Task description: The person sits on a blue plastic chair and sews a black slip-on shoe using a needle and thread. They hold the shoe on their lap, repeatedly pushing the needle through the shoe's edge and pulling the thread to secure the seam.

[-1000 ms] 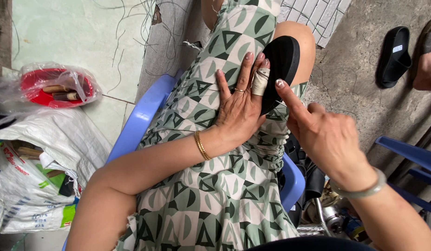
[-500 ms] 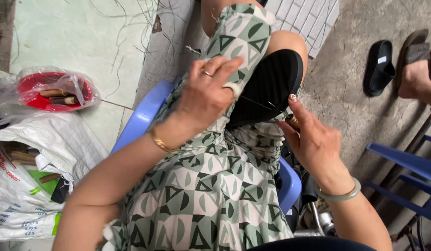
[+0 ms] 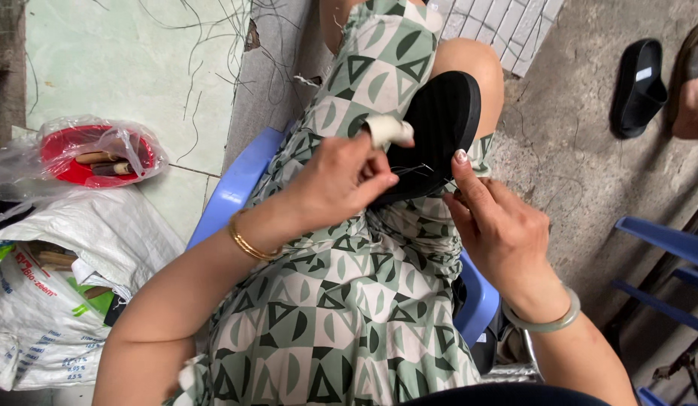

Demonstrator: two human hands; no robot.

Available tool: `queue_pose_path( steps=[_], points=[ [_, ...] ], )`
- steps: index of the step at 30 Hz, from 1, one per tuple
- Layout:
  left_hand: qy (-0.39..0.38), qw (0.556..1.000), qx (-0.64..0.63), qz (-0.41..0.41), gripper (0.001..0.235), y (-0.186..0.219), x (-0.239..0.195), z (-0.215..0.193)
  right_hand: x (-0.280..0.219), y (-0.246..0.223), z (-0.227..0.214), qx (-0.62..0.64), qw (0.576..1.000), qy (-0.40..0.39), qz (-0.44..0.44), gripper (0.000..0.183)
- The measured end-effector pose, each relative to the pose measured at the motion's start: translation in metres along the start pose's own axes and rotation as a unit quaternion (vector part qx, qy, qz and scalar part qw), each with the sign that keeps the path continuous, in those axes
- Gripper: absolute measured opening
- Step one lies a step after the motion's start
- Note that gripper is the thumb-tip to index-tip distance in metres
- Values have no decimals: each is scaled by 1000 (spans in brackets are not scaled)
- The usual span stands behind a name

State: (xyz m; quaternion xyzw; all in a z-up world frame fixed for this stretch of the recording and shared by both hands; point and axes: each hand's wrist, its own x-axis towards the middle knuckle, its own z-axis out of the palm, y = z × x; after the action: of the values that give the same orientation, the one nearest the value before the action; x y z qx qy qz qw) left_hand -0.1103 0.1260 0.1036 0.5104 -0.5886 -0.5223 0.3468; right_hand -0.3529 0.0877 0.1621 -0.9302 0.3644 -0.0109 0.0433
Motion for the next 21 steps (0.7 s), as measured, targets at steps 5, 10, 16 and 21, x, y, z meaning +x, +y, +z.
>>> queue_pose_path(
  steps=[5,10,16,21],
  points=[
    [52,971,231,32,62,8,3,12,3,5,-51,-80,959,-267,52,59],
    [132,935,316,89,66,9,1,30,-55,27,-93,-95,952,-257,136,51],
    [159,984,-13,79,27,13,-5,-11,-27,9,-73,310,896,-273,163,19],
    [136,983,120,-11,50,17,-12,-51,8,10,-27,472,824,-97,299,12]
  ],
)
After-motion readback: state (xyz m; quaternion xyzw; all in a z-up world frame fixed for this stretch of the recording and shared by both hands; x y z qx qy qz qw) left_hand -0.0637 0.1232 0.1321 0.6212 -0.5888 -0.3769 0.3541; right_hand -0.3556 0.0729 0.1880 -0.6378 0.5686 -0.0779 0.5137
